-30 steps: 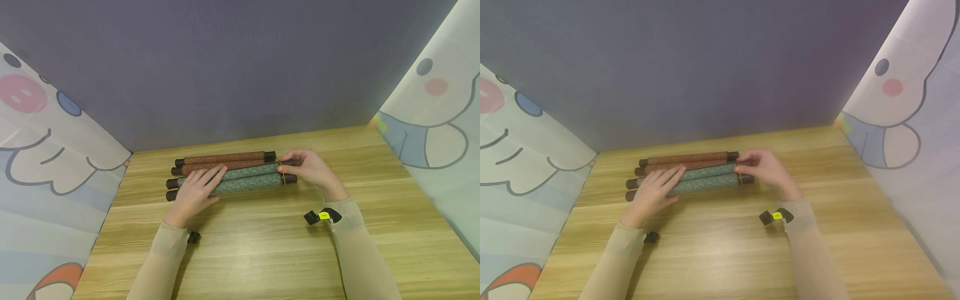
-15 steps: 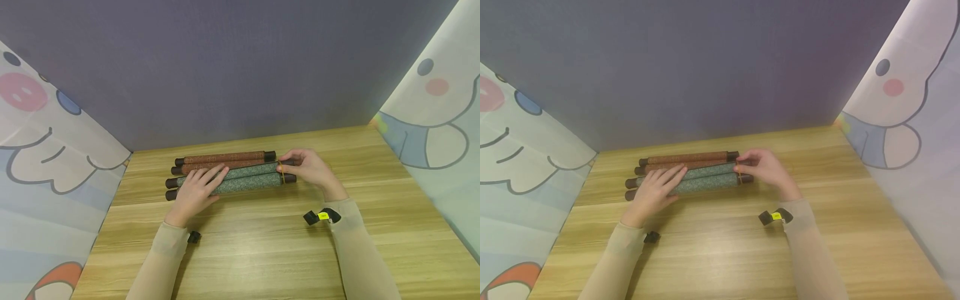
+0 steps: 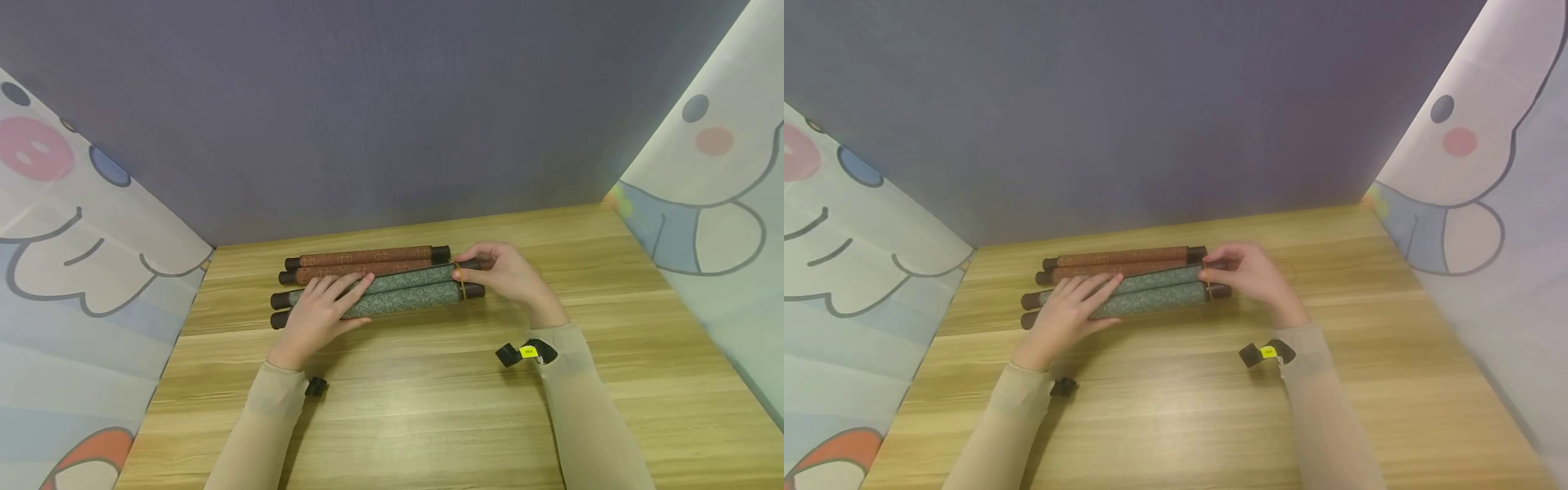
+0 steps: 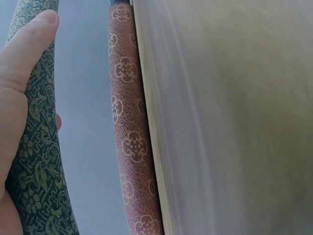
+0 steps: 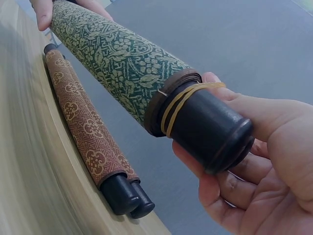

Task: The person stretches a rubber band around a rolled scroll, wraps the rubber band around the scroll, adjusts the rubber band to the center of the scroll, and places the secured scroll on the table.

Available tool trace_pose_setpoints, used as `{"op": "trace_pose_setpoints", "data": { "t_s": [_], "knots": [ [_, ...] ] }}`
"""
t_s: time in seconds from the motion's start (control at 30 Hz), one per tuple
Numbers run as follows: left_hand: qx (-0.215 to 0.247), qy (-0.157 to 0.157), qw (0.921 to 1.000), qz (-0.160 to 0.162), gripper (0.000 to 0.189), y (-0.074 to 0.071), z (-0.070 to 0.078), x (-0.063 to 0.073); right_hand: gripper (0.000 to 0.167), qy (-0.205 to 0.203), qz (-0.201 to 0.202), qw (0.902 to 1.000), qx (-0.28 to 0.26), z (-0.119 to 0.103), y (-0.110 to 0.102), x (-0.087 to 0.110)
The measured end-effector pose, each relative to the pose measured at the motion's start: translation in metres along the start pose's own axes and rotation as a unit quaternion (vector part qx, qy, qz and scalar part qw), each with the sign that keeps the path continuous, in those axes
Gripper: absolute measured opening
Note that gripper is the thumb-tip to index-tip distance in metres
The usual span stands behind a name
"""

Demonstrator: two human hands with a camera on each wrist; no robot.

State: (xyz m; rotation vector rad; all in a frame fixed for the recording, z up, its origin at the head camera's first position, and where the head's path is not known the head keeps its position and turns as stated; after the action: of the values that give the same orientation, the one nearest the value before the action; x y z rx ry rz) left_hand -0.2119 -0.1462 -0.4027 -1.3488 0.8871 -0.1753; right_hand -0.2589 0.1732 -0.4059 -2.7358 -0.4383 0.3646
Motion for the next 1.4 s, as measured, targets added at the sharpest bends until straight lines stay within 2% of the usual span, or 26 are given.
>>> {"op": "trace_pose_setpoints", "data": {
  "t_s": [0.1, 0.33, 0.5, 0.63, 0.73, 0.93, 1.07, 1.2, 1.4],
  "knots": [
    [0.01, 0.001, 0.9999, 0.007, 0.102, -0.002, 0.001, 0.0, 0.037, -0.003, -0.001, 0.9999, 0.012, -0.001, -0.001, 0.001],
    [0.028, -0.005, 0.9996, -0.004, 0.102, -0.006, 0.003, -0.002, 0.032, -0.006, 0.003, 0.9995, 0.029, -0.006, -0.003, 0.002],
    [0.022, -0.001, 0.9997, -0.003, 0.104, -0.014, 0.008, -0.003, 0.03, 0.001, 0.037, 0.998, 0.051, -0.011, -0.01, 0.003],
    [0.009, 0.011, 0.9999, -0.008, 0.103, -0.016, 0.014, -0.004, 0.028, 0.004, 0.074, 0.9929, 0.093, -0.012, -0.018, 0.004],
    [-0.004, 0.022, 0.9997, -0.012, 0.103, -0.018, 0.018, -0.003, 0.024, -0.013, 0.086, 0.987, 0.135, -0.014, -0.019, 0.004],
    [-0.014, 0.036, 0.9991, -0.017, 0.106, -0.02, 0.024, -0.002, 0.011, -0.044, 0.053, 0.9764, 0.205, -0.014, -0.014, 0.0],
    [-0.01, 0.038, 0.9991, -0.016, 0.106, -0.021, 0.027, -0.003, 0.015, -0.035, 0.032, 0.9799, 0.194, -0.011, -0.013, -0.002],
    [-0.012, 0.04, 0.9989, -0.019, 0.107, -0.018, 0.03, -0.006, 0.017, -0.019, 0.03, 0.9822, 0.184, -0.01, -0.011, -0.001],
    [-0.001, 0.06, 0.998, -0.021, 0.107, -0.015, 0.04, -0.009, 0.014, -0.006, 0.01, 0.9852, 0.171, -0.012, 0.002, -0.001]
  ]
}}
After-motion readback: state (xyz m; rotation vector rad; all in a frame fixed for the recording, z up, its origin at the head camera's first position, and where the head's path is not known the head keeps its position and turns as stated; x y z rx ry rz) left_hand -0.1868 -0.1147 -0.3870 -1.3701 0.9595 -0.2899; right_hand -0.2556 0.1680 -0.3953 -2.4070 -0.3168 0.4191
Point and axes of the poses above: each hand's wrist, its own x-axis away from the middle knuckle, its own y-axis out of the palm, z = x × y, the point moved 8 cm from there along -x, towards the middle knuckle, and after that the axes turned 11 degrees about -y, right-handed, at the moved point
